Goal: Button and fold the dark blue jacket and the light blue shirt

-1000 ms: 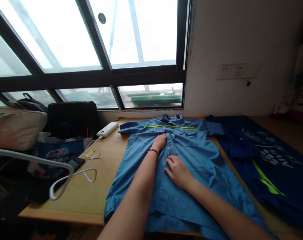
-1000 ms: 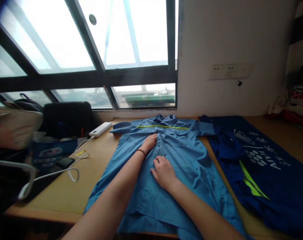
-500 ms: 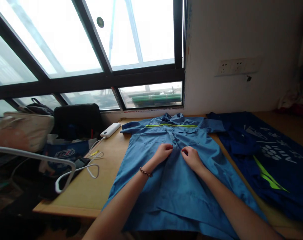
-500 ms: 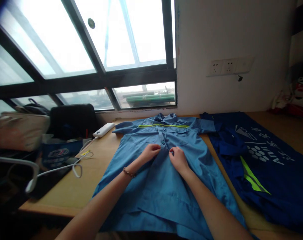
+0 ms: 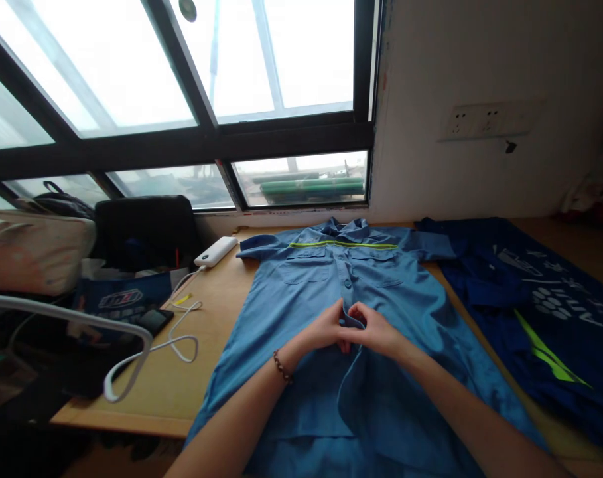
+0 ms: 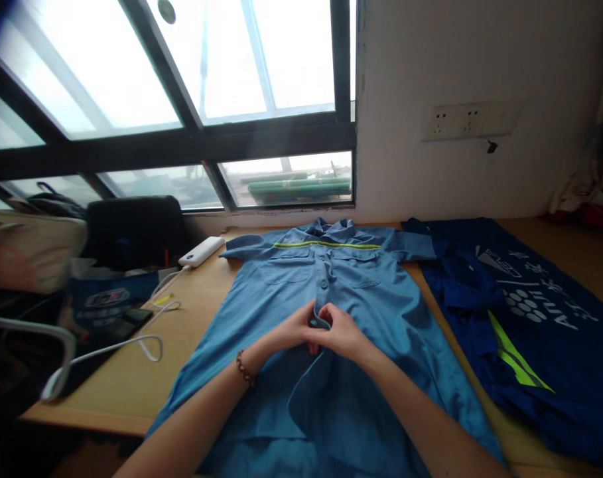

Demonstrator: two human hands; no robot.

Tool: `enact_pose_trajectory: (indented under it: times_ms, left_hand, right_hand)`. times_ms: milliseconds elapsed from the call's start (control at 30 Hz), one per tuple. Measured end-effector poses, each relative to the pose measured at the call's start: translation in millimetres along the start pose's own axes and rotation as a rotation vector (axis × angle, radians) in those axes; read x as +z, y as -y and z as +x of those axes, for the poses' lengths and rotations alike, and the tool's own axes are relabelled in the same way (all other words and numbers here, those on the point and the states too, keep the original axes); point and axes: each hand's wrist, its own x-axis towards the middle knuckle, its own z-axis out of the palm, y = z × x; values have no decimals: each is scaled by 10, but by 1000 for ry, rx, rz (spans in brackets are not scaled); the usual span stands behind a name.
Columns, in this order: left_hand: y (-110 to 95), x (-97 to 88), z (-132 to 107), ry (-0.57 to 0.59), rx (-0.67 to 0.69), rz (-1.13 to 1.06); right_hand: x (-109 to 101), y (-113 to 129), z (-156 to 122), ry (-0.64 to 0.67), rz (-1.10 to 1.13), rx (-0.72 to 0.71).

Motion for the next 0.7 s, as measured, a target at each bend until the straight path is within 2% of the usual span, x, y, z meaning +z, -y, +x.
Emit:
enact_pose_trajectory:
  times_ms: [100,167,233,333,400,567,633,700]
  left_hand:
    - [46,-49,95,-187,66,73]
    - [42,-106,140,-225,54,59]
    - [12,-158,150,-224,46,7]
    - [-29,-188,125,-171,99,-15]
    - [-20,-185,111,-134,121,50]
    - [54,-204,110,-219,132,381]
    - [41,-204,92,-193,154,527]
    - [2,-181,60,-111,174,659]
  right_hand:
    - [-77,23,-24,187,242,63]
    - [-131,31,-38,286,364,130]
    - [-182,38,-44,321,468,218]
    - [-268,52,-32,282,620,298]
    - [-341,62,-13,252,686,310]
    - [-539,50,39,157,715,320]
    - [-593,34,52,108,720,322]
    - [-623,26,56,99,737,314]
